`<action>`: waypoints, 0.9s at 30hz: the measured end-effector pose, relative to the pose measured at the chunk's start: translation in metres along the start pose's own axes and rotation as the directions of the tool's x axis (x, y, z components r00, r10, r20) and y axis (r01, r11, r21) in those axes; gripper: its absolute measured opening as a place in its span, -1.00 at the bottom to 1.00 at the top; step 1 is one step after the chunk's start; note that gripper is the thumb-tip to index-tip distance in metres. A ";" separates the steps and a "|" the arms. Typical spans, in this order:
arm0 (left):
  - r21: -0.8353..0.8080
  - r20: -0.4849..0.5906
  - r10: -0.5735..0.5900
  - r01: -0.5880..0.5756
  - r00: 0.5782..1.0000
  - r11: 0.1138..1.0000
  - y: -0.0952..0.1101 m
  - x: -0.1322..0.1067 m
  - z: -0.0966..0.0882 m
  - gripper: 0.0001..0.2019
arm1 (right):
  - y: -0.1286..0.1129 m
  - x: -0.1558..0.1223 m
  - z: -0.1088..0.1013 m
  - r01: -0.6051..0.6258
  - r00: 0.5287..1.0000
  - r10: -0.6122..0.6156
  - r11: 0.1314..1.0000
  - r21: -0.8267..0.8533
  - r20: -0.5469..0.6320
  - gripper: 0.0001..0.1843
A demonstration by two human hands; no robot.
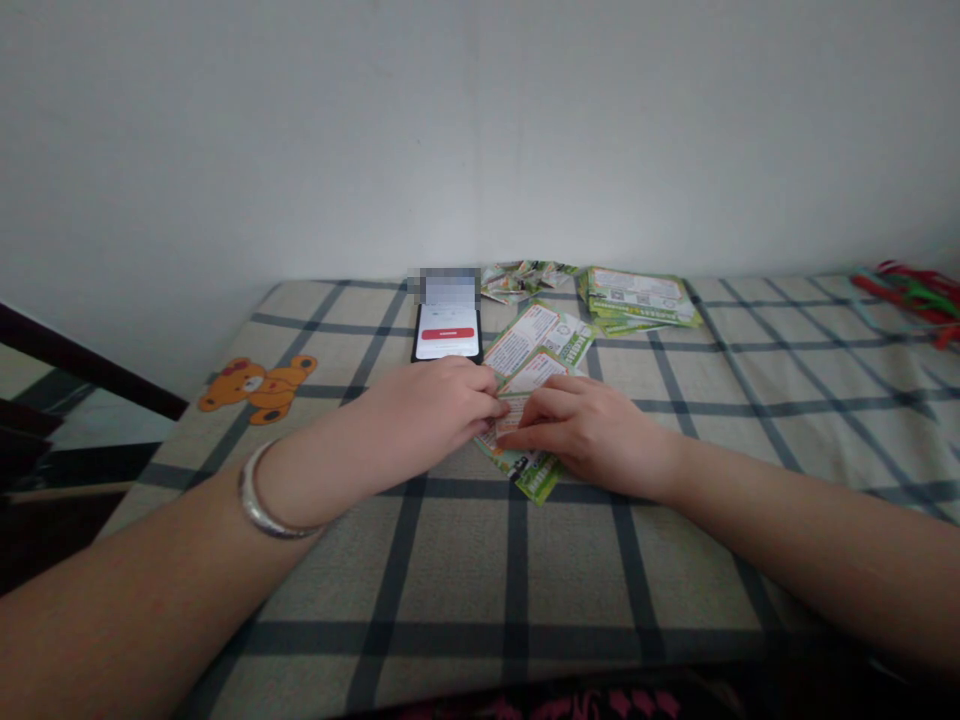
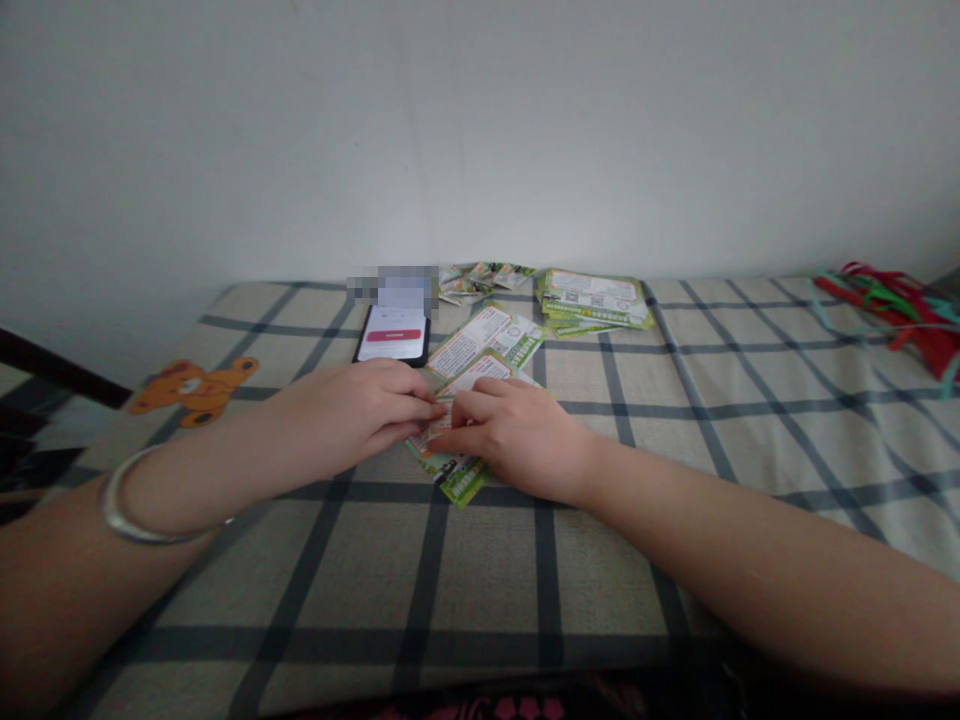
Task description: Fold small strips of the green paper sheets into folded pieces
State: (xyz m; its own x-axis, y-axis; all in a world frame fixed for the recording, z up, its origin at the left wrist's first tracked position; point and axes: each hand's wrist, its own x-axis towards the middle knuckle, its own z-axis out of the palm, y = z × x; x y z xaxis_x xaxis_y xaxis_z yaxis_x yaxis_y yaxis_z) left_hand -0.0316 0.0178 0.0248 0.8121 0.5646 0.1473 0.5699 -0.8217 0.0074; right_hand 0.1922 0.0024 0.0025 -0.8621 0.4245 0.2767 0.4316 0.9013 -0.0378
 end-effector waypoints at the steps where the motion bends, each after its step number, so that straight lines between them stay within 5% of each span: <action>1: 0.007 0.040 0.020 -0.020 0.999 1.000 0.001 0.000 -0.001 -0.84 | 0.000 0.000 0.000 -0.008 1.000 0.008 1.000 -0.001 0.005 -0.61; 27: -0.026 0.138 0.007 -0.003 0.990 1.000 0.022 -0.020 -0.019 -0.74 | -0.002 0.001 -0.003 0.006 0.999 -0.006 1.000 0.004 -0.032 -0.67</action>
State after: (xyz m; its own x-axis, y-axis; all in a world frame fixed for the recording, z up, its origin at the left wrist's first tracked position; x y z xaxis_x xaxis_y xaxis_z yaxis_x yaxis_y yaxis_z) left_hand -0.0378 -0.0127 0.0410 0.8256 0.5642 0.0094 0.5636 -0.8254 0.0326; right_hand 0.1920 0.0009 0.0061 -0.8558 0.4157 0.3077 0.4249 0.9043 -0.0399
